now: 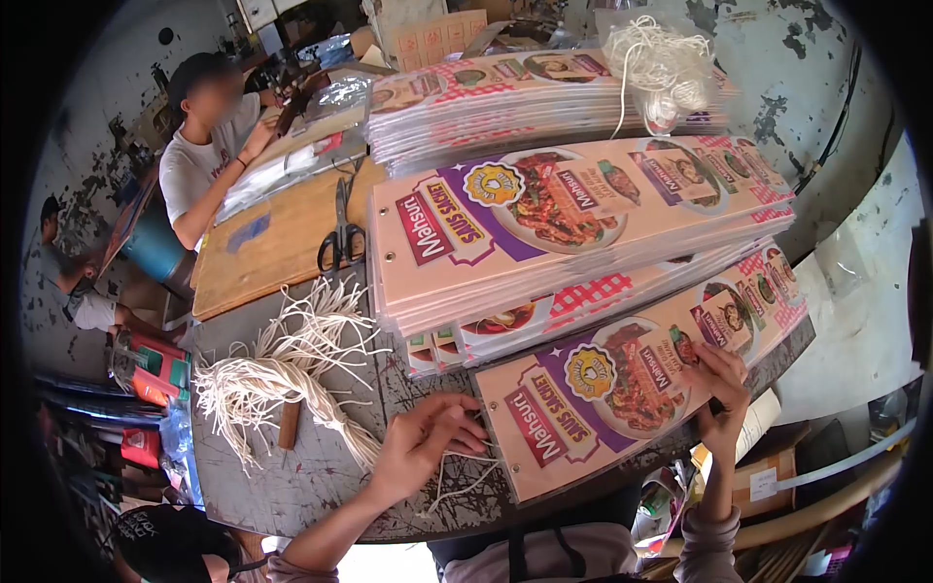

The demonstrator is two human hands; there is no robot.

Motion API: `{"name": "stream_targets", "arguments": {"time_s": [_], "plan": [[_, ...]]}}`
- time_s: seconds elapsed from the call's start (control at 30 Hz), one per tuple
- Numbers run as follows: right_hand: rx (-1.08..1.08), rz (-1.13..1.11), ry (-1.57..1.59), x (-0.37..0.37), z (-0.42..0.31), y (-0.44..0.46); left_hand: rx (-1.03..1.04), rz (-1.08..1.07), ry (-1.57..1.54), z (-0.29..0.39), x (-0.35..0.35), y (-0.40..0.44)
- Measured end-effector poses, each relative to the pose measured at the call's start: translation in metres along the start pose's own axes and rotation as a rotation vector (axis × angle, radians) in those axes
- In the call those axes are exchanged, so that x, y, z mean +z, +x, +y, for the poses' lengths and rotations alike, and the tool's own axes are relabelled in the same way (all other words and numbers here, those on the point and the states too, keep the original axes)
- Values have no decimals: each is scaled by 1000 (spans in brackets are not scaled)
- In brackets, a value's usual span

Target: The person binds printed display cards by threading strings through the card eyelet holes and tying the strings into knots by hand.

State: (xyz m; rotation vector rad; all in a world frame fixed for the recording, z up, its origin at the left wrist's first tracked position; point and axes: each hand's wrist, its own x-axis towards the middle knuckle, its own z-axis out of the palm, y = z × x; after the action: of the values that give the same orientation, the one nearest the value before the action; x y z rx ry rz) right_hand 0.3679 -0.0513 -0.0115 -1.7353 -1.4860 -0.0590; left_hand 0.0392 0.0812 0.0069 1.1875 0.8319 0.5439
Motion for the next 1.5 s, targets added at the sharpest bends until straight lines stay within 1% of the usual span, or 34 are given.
{"name": "stream_targets", "arguments": {"time_s": [0.03,0.1,0.13,0.2,0.27,0.33,0.4,0.57,0.77,0.83,0.9,0.97,1.0,1.03,1.07,1.13,1.17,1.23,1.27,1.33,1.37,1.43,1.47,1.5], "plan": [[2,-7,0,0,1,0,-6,2,-4,-2,-3,2],[-4,-44,-24,-2,1,1,27,-114,109,-7,-8,5],[-3,-51,-20,-3,0,2,22,-108,106,-6,-8,4],[21,-78,59,-5,0,2,61,-136,287,-3,-2,4],[66,-97,95,-8,10,-3,49,-111,255,-8,-1,6],[47,-42,386,-9,17,-4,34,-95,241,-9,0,6],[54,-41,374,-7,20,-6,31,-99,240,-10,0,7],[-40,-82,230,-8,13,-3,-13,-118,221,-1,3,7],[-77,-66,117,-5,4,-2,44,-85,172,-8,5,4],[-78,-51,95,-4,2,-3,73,-22,418,8,7,0],[-84,-38,58,-3,0,-4,478,77,950,20,-8,-9],[-88,-4,38,-3,-1,-5,469,591,1257,38,-27,-29],[-94,26,20,-4,-1,-5,426,838,1154,38,-44,-35],[-100,55,41,-3,0,-6,454,940,1214,39,-68,-45],[-101,62,40,-3,2,-8,317,969,1280,42,-80,-58],[-103,145,115,-2,7,-10,109,1025,1593,26,-98,-72],[-105,149,120,-2,7,-10,111,1031,1596,21,-99,-77],[-123,184,129,-2,8,-11,348,835,1632,19,-85,-77],[-118,183,129,-2,8,-12,305,722,1443,15,-76,-80],[-136,208,103,-1,7,-11,392,545,1313,2,-66,-78],[-133,208,102,0,6,-12,391,542,1312,1,-64,-77],[-125,203,115,0,5,-10,561,520,1574,5,-63,-71],[-127,206,114,0,4,-10,565,522,1574,9,-62,-70],[-130,207,124,1,4,-10,508,527,1521,15,-60,-70]]}}
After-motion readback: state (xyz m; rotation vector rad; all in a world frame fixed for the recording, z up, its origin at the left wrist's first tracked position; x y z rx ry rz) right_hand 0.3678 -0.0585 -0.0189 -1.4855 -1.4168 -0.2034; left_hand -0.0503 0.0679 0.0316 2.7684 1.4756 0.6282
